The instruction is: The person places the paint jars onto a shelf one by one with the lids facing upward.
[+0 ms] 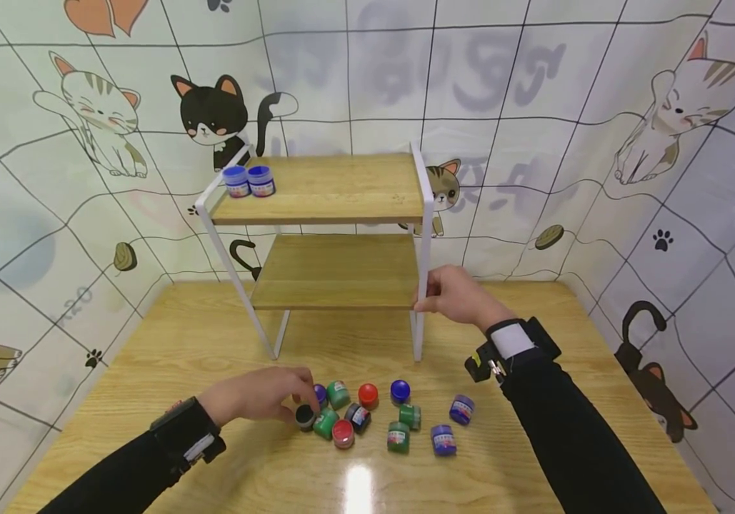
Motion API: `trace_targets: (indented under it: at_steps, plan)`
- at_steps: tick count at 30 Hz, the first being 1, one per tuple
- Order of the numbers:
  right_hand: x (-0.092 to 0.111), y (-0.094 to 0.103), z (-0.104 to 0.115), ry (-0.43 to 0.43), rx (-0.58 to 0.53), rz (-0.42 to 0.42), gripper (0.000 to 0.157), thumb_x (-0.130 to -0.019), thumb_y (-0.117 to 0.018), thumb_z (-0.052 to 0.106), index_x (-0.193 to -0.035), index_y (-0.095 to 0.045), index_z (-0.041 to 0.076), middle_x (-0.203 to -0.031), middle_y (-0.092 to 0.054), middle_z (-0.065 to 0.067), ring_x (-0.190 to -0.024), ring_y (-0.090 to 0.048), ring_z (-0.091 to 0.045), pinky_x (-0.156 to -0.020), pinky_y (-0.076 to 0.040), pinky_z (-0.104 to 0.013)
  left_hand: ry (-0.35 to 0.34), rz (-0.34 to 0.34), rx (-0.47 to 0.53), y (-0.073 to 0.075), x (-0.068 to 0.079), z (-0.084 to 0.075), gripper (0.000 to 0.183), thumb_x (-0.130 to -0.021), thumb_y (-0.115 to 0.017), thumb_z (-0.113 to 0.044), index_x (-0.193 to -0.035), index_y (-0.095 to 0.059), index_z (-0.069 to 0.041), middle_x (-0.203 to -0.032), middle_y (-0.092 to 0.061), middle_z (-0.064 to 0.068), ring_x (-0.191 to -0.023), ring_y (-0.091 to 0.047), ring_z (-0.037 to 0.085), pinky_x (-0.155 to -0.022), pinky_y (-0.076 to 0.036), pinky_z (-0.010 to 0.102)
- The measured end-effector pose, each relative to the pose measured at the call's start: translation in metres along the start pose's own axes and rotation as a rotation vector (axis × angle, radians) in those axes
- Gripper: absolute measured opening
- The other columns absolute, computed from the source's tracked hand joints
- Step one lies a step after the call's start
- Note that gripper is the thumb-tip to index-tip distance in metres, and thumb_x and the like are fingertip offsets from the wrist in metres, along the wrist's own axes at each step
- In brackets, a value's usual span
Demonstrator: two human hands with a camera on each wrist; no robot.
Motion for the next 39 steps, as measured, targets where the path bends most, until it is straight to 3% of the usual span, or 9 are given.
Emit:
trace_targets:
  at_steps: [17,26,32,39]
  plan:
    - [-0.0004,-0.002,-0.0011,-0.019,-0.006,-0.005,0.008,-0.087,-0.072,0.009,-0.093,-0.071,0.004,-0.082,-0.072,-0.004,-0.078,-0.061,-0.018,-0.07,-0.048,-0.031,-0.035,-0.074,-0.126,-0.0065,-0.0045,-0.0025,0.026,-0.08,-0.079,-0.011,-0.102,-0.073,-0.024,-0.1,-0.062,-0.008,-0.092,-0.062,0.008,-0.081,-0.051,0.022]
    - [0.0006,0.0004,-0.0012,0.0,-0.015,-0.017,0.006,-0.087,-0.071,0.007,-0.091,-0.072,0.004,-0.083,-0.073,-0.006,-0.079,-0.064,-0.018,-0.07,-0.05,-0.031,0.014,-0.063,-0.166,-0.0063,-0.0068,0.001,0.021,-0.08,-0.08,-0.019,-0.097,-0.068,-0.022,-0.095,-0.066,-0.009,-0.083,-0.057,0.004,-0.079,-0.051,0.024]
    - [0.0003,0.0016,-0.0019,-0.01,-0.017,-0.009,0.008,-0.088,-0.071,0.008,-0.093,-0.071,0.003,-0.085,-0.072,-0.006,-0.08,-0.063,-0.018,-0.072,-0.05,-0.03,-0.006,-0.053,-0.174,-0.0061,-0.0072,0.0025,0.019,-0.084,-0.077,-0.02,-0.101,-0.073,-0.025,-0.102,-0.07,-0.008,-0.095,-0.062,0.005,-0.088,-0.053,0.026]
    - [-0.0005,-0.0002,-0.0026,-0.024,-0.031,0.003,0.009,-0.088,-0.071,0.009,-0.094,-0.071,0.003,-0.085,-0.072,-0.007,-0.081,-0.064,-0.018,-0.072,-0.051,-0.031,-0.02,-0.05,-0.127,-0.0074,-0.0046,0.0048,0.029,-0.082,-0.075,-0.004,-0.104,-0.074,-0.023,-0.105,-0.072,-0.009,-0.105,-0.065,0.009,-0.095,-0.051,0.029]
Point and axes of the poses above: each hand's wrist, its own x-axis away from the middle knuckle, its own y-axis out of the back of the hand, z = x × y, the point moved 5 cm from there along -x, towards the middle knuckle
